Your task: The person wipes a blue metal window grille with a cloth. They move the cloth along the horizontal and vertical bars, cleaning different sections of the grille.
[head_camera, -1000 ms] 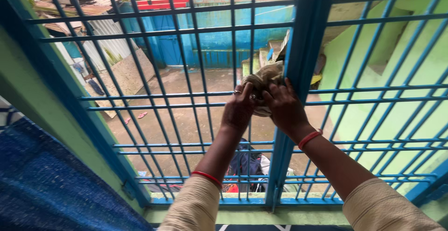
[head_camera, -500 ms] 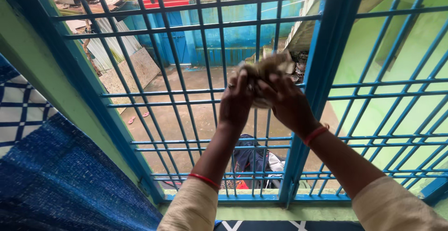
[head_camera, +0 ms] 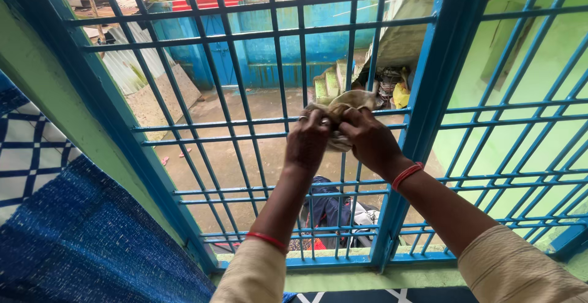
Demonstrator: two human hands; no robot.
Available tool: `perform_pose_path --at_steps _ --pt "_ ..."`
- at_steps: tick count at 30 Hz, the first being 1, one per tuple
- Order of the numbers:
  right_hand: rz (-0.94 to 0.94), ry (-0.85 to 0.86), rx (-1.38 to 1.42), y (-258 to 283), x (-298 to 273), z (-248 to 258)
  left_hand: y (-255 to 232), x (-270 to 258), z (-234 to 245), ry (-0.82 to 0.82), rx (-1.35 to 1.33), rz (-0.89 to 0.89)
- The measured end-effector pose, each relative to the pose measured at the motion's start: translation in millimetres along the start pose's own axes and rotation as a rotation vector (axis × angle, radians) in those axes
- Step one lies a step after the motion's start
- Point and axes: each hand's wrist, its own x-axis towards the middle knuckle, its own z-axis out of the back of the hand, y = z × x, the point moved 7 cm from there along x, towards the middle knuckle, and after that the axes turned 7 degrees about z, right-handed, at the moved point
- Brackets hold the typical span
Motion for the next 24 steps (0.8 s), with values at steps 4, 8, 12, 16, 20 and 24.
perform_pose_path --at_steps 4,8,12,16,20,24 --pt "0.101 -0.211 -0.114 26 24 14 33 0 24 -0.114 0.159 0.063" --pt "0.073 -0.159 -0.018 44 53 5 64 2 44 -0.176 0.205 0.143" --pt "0.043 -0.113 -0.039 57 64 -14 74 -10 33 -0.050 0.132 0.097" --pt "0.058 -0.090 -0.073 65 59 -24 77 -24 22 -0.018 0.025 0.137" --pt "0.064 -0.060 -0.084 73 62 -23 79 -24 16 -0.012 -0.005 0.166" --pt "0.114 -0.075 -0.088 73 70 -13 91 -18 7 0.096 0.015 0.204"
